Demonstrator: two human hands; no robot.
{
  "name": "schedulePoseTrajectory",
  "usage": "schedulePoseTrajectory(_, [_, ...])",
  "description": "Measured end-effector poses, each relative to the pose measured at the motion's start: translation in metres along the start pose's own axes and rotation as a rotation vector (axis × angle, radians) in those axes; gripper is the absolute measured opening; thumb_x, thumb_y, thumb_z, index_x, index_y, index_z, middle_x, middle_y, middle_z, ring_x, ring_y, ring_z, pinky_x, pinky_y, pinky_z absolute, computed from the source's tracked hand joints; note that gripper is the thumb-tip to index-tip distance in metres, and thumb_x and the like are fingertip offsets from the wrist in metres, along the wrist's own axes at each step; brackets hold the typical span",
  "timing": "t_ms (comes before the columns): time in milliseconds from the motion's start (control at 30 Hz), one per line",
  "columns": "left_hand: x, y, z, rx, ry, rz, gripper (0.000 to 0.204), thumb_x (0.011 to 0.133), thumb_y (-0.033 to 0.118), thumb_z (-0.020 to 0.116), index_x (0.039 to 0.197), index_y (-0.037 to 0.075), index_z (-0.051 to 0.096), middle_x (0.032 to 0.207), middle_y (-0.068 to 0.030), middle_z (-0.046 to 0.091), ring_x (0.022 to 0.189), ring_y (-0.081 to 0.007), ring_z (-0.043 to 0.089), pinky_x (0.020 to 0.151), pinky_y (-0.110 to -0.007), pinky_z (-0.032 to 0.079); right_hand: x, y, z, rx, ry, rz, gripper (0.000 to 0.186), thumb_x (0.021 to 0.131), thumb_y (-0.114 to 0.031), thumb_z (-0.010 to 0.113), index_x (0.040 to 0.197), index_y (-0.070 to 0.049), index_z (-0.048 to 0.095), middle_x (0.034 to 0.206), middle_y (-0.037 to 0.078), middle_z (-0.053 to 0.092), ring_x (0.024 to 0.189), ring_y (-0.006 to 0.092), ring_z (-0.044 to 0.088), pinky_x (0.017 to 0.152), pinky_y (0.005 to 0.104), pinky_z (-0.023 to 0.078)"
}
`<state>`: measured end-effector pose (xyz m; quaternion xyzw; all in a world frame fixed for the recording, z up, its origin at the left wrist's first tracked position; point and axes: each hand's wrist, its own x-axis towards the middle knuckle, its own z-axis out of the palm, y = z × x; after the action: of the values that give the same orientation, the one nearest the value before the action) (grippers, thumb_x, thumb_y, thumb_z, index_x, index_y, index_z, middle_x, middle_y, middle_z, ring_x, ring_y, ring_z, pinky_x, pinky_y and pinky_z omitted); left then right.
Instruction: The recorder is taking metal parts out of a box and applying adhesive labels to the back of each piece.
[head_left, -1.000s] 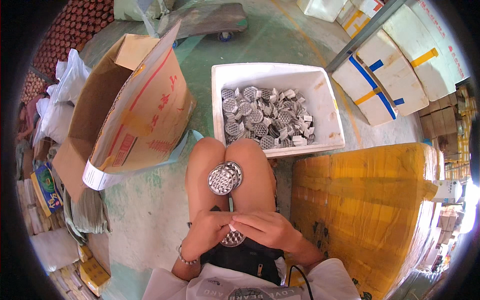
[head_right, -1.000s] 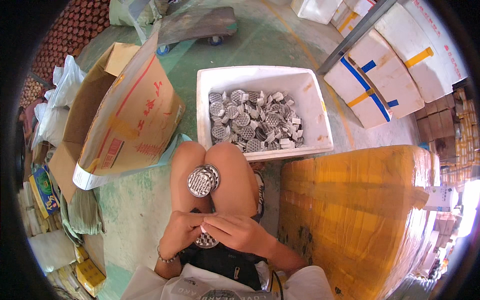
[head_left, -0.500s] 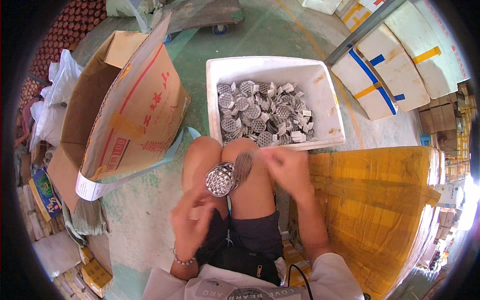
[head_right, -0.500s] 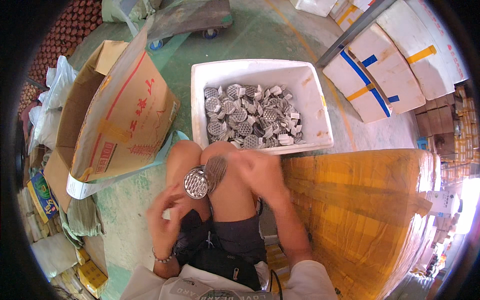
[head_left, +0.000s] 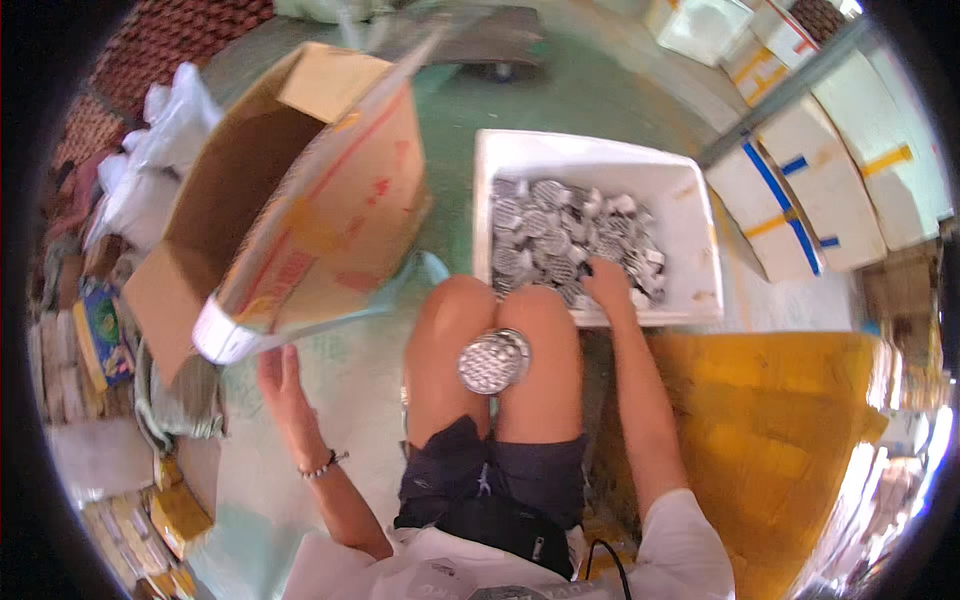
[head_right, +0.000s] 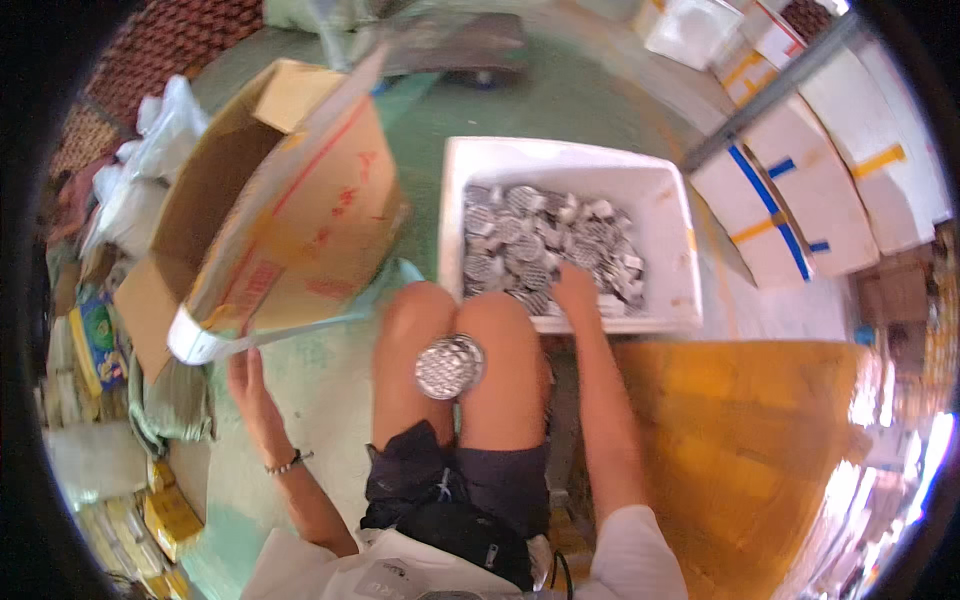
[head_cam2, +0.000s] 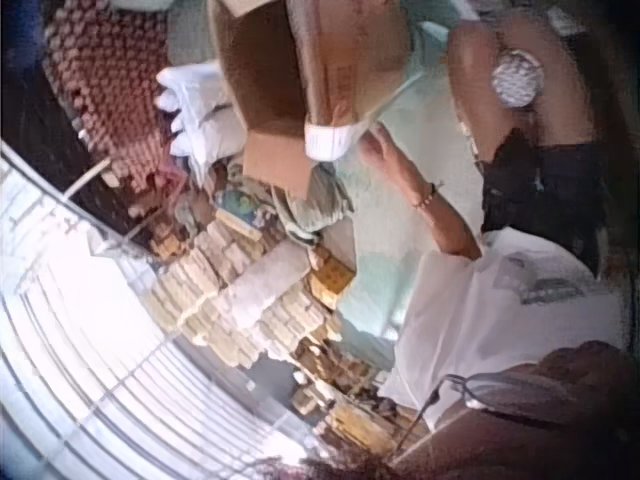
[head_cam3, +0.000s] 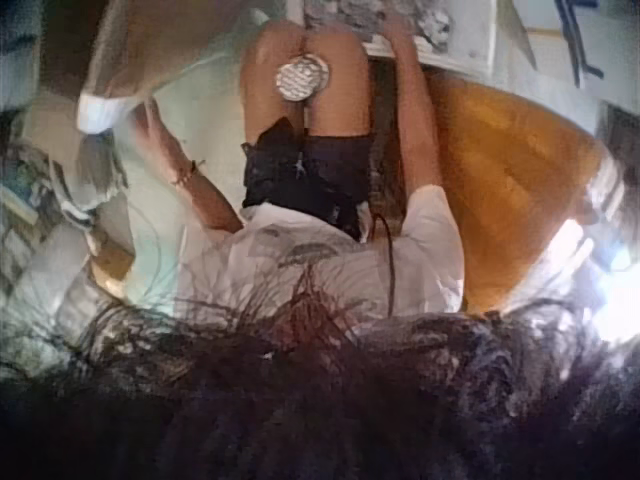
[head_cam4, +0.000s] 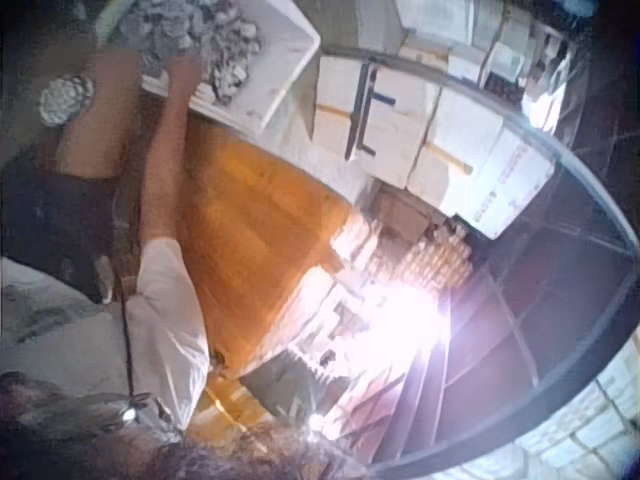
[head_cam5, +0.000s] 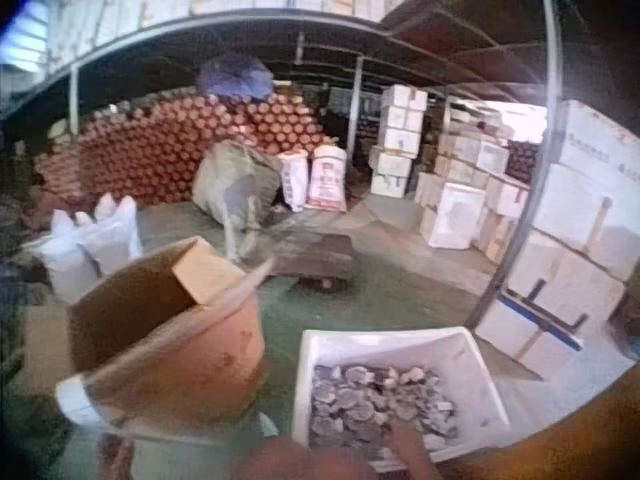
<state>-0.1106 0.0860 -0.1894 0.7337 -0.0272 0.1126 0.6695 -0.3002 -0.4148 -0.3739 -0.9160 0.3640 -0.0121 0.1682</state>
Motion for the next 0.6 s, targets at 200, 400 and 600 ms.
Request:
schedulePoseTrajectory(200, [-0.027, -0.025, -0.018, 0.13, -0.445, -0.202, 0.019, 0.095, 0.009, 0.075, 0.108, -0.004, 0.074, 0.1, -0.0096, 0.078, 0.091, -0.0138, 0.072, 0.08, -0.028, 0.054, -0.053, -0.14, -0.11, 0.432, 0.185, -0.246, 0.022, 0.092, -0.013, 0.068, 0.111, -0.002, 0.072, 0.103, 0.02, 0.074, 0.092, 0.0392, 0.071, 0.082, 0.0473, 0.056])
schedulePoseTrajectory(400, [-0.119, 0.008, 0.001, 0.133, -0.428, -0.089, 0.021, 0.087, 0.005, 0.077, 0.106, -0.003, 0.075, 0.089, -0.013, 0.078, 0.08, -0.0145, 0.073, 0.072, -0.031, 0.056, -0.155, -0.245, -0.166, 0.674, 0.117, -0.951, 0.027, 0.08, -0.002, 0.078, 0.107, -0.008, 0.076, 0.106, 0.008, 0.074, 0.099, 0.0266, 0.069, 0.087, 0.0374, 0.055])
schedulePoseTrajectory(600, [-0.145, 0.062, -0.011, 0.197, -0.636, 0.131, 0.025, 0.083, 0.001, 0.071, 0.107, -0.004, 0.07, 0.094, -0.0127, 0.074, 0.08, -0.0206, 0.072, 0.071, -0.034, 0.056, -0.203, -0.285, -0.155, 0.759, 0.046, -1.152, 0.03, 0.076, -0.009, 0.077, 0.106, -0.01, 0.076, 0.111, 0.002, 0.07, 0.099, 0.0248, 0.066, 0.081, 0.0356, 0.055])
